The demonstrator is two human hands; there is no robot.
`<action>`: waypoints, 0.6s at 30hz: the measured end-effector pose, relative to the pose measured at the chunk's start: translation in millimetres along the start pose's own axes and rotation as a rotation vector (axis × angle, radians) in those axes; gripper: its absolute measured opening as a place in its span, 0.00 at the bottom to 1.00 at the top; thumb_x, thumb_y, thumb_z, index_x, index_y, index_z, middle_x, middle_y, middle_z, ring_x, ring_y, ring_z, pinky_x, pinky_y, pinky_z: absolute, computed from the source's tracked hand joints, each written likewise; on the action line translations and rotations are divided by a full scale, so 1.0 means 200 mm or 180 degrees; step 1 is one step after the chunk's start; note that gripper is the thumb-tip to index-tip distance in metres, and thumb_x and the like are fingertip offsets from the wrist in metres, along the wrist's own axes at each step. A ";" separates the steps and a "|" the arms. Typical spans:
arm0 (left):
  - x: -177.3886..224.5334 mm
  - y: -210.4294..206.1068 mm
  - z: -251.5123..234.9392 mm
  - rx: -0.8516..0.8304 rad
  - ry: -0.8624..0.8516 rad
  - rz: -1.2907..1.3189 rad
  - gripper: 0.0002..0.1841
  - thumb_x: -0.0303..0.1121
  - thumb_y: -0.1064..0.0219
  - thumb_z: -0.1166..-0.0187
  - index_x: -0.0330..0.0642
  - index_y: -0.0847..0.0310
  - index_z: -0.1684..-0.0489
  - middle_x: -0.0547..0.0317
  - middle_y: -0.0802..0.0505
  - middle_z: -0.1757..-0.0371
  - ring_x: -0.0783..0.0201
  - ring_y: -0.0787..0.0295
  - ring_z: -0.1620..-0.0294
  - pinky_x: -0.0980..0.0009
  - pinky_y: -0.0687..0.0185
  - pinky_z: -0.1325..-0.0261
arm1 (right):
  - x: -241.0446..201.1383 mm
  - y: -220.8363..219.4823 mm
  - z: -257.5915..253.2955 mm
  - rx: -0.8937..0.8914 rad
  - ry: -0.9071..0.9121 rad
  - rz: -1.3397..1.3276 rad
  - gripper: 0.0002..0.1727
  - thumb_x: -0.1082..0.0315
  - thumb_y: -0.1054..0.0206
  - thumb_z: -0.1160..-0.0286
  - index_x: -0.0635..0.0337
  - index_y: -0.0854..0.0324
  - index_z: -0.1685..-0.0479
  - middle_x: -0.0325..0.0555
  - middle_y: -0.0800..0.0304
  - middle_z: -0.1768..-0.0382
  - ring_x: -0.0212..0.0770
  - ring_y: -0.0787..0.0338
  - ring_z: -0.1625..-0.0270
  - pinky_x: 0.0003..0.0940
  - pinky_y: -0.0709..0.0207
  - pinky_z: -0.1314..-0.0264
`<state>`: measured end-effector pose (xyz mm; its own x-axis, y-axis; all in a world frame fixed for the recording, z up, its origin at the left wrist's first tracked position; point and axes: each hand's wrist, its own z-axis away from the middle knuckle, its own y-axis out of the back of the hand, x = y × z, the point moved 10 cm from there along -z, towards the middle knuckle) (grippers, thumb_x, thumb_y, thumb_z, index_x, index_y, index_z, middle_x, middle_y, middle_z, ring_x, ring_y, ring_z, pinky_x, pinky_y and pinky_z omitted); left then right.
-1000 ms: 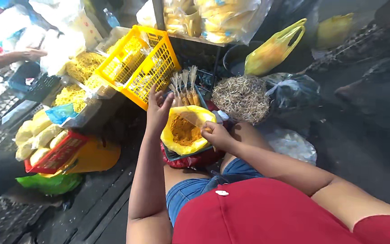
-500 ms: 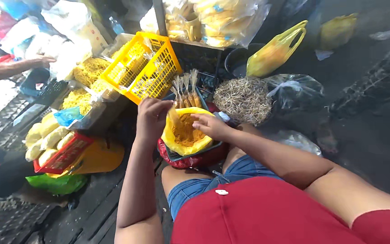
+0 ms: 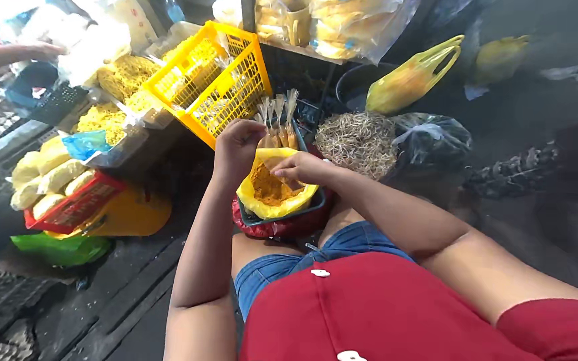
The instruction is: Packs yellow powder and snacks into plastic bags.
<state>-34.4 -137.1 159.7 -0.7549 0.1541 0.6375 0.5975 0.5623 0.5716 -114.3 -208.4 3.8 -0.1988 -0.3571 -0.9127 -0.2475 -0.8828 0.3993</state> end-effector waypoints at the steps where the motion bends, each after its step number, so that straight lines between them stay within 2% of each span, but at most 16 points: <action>1: -0.01 0.00 0.00 0.0028 0.0035 0.0008 0.05 0.24 0.30 0.22 0.35 0.09 0.56 0.54 0.07 0.54 0.72 0.12 0.48 0.75 0.18 0.39 | 0.02 -0.02 0.04 -0.0054 -0.0153 -0.0058 0.16 0.60 0.38 0.11 0.57 0.09 0.41 0.50 0.05 0.47 0.45 0.08 0.44 0.53 0.20 0.35; 5: -0.02 0.00 0.00 0.0106 0.0093 0.0022 0.04 0.24 0.30 0.22 0.36 0.09 0.57 0.56 0.08 0.56 0.74 0.12 0.51 0.77 0.17 0.42 | 0.11 -0.12 0.14 -0.0084 -0.0546 -0.0736 0.17 0.60 0.38 0.12 0.60 0.11 0.37 0.49 0.07 0.43 0.36 0.11 0.40 0.39 0.22 0.31; 8: -0.02 -0.01 -0.01 0.0155 0.0021 0.0018 0.04 0.24 0.29 0.23 0.37 0.08 0.58 0.57 0.07 0.57 0.74 0.12 0.51 0.77 0.17 0.42 | 0.11 -0.16 0.20 -0.0106 -0.0580 -0.1049 0.17 0.62 0.38 0.12 0.61 0.12 0.37 0.47 0.08 0.43 0.31 0.12 0.42 0.33 0.21 0.34; 11: 0.03 -0.05 0.01 -0.0068 -0.0102 0.0165 0.03 0.25 0.28 0.24 0.36 0.09 0.59 0.58 0.08 0.59 0.73 0.12 0.53 0.76 0.17 0.45 | 0.11 -0.16 0.21 -0.0214 -0.0617 -0.0958 0.17 0.62 0.37 0.13 0.61 0.13 0.36 0.46 0.08 0.44 0.28 0.13 0.45 0.30 0.22 0.36; 14: 0.12 -0.10 0.05 -0.0425 -0.0245 -0.0092 0.07 0.32 0.29 0.19 0.37 0.13 0.63 0.58 0.11 0.63 0.71 0.15 0.59 0.74 0.18 0.51 | 0.05 -0.12 0.18 -0.0103 -0.0240 -0.1175 0.19 0.67 0.32 0.19 0.67 0.17 0.33 0.50 0.10 0.42 0.31 0.11 0.43 0.31 0.18 0.35; 16: 0.14 -0.12 0.08 -0.0487 -0.0310 -0.0447 0.08 0.32 0.33 0.16 0.36 0.14 0.61 0.54 0.11 0.61 0.64 0.14 0.57 0.67 0.17 0.47 | -0.02 -0.07 0.17 0.0117 -0.0019 -0.1215 0.15 0.70 0.32 0.19 0.68 0.16 0.39 0.48 0.07 0.49 0.32 0.09 0.47 0.33 0.16 0.38; 18: 0.13 -0.11 0.10 -0.0445 -0.0307 -0.0608 0.07 0.28 0.36 0.15 0.35 0.13 0.54 0.51 0.10 0.56 0.60 0.12 0.51 0.62 0.17 0.41 | -0.05 -0.05 0.14 0.0241 -0.0003 -0.0981 0.09 0.69 0.33 0.17 0.63 0.11 0.48 0.43 0.05 0.54 0.30 0.08 0.52 0.31 0.15 0.42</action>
<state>-73.0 -129.8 152.9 -0.8760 0.1363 0.4626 0.4681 0.4718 0.7472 -136.8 -187.3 11.5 -0.1043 -0.0759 -0.9916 -0.3662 -0.9241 0.1093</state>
